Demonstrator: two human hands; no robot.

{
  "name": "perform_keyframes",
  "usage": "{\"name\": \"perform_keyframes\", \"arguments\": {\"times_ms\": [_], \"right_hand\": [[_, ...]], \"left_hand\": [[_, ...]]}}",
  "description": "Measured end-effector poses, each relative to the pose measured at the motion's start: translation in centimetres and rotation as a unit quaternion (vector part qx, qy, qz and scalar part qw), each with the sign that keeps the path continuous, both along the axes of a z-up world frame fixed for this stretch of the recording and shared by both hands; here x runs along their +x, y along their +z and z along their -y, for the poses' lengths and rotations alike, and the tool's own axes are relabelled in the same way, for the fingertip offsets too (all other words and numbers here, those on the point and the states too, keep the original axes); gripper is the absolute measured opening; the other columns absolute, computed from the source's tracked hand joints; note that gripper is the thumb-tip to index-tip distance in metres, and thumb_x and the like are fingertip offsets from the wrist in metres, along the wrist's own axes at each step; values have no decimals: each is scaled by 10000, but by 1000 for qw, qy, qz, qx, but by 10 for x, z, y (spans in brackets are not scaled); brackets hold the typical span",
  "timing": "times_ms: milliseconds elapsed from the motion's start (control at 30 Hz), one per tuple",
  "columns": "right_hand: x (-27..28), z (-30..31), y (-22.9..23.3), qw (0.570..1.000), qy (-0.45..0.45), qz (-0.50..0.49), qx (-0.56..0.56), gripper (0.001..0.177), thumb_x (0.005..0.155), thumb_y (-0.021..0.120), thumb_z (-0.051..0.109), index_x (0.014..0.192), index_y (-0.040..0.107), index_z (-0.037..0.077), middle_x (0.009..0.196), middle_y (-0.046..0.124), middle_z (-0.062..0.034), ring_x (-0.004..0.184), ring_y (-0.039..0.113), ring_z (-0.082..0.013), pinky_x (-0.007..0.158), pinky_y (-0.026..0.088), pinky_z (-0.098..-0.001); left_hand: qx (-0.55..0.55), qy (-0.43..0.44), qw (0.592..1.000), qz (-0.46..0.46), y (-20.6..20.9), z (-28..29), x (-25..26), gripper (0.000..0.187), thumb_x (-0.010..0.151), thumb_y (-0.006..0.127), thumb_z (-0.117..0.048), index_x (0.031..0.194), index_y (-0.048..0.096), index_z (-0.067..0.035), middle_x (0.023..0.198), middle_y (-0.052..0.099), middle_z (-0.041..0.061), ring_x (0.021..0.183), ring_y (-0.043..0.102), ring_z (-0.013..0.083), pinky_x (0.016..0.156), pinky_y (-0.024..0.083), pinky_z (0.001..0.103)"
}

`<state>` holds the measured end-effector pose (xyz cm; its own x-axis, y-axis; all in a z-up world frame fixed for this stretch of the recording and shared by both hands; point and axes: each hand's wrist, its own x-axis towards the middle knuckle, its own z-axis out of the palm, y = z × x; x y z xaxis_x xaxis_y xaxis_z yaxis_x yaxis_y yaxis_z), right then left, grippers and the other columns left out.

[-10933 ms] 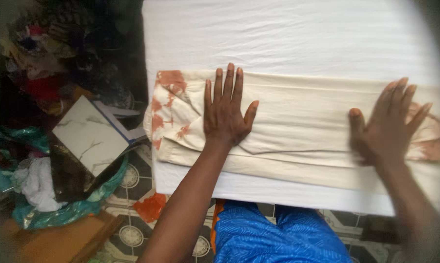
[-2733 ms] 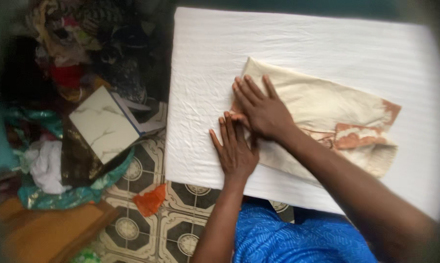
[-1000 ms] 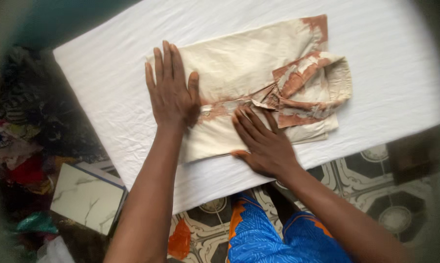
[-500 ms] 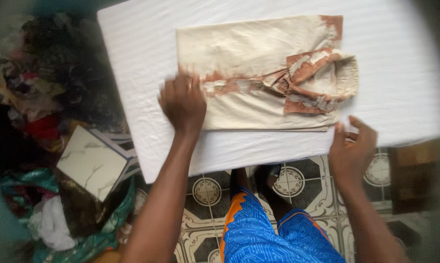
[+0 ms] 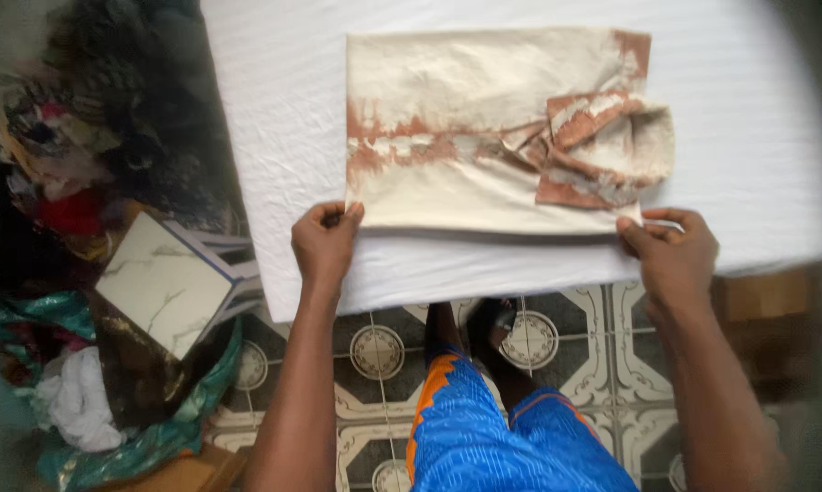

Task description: The person folds a shirt on a white board by smoothing the fabric, folding in the sleeves and sides, and doubling it over. The person then places the folded shirt into a cabinet and picks up another shirt from a laundry basket.

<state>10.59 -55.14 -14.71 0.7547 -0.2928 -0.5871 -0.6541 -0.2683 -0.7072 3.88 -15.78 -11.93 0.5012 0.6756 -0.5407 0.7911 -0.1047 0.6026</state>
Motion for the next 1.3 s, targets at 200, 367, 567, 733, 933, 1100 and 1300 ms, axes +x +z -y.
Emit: {"name": "perform_keyframes", "arguments": {"times_ms": [200,367,567,733,933,1100,1300], "right_hand": [[-8,3,-8,996,65,-7,-53,389,903,818,94,1194,609,-58,1049,716,-188,888,700,-223,717,556,-269],[-13,-8,-8,956,140,75,-246,379,992,703,96,1307,549,-46,1422,523,-314,1256,585,-346,1030,505,-422],[15,-53,-39,783,372,290,-406,847,1053,603,558,1657,235,92,1711,211,-216,1621,177,-369,1289,154,-625],[24,-45,-55,758,425,270,-415,994,980,509,736,1692,87,185,1764,89,-102,1633,63,-287,1294,23,-617],[33,-49,-49,782,358,330,-389,909,942,583,554,1651,270,80,1730,254,-173,1600,253,-345,1267,161,-650],[45,-84,-29,839,347,279,-312,393,1025,786,325,1317,586,154,1082,525,3,1077,474,-174,1026,319,-468],[50,-101,-33,805,344,329,-354,343,955,818,315,1244,670,206,1184,467,-109,1143,414,-276,960,303,-460]], "left_hand": [[12,-41,999,-21,4,-7,3,370,841,829,-253,1125,711,-47,896,760,82,758,700,150,667,569,293],[179,-161,970,-34,0,2,12,579,867,811,-251,1372,559,-126,1320,579,196,1158,567,303,946,504,470],[346,-383,843,153,-48,51,59,744,1032,573,-559,1633,294,-221,1696,261,113,1599,202,323,1309,190,581],[353,-468,810,5,-62,52,72,892,952,301,-816,1664,111,-313,1746,8,83,1602,-27,288,1280,-6,567],[364,-448,815,54,-56,55,72,865,978,370,-778,1667,167,-296,1749,53,104,1617,11,291,1297,13,555],[349,-451,821,27,-47,57,71,846,987,444,-728,1662,195,-282,1742,73,107,1608,30,302,1292,29,549],[338,-458,822,20,-49,56,76,860,959,454,-732,1643,210,-272,1719,64,122,1581,19,309,1262,19,561]]}}
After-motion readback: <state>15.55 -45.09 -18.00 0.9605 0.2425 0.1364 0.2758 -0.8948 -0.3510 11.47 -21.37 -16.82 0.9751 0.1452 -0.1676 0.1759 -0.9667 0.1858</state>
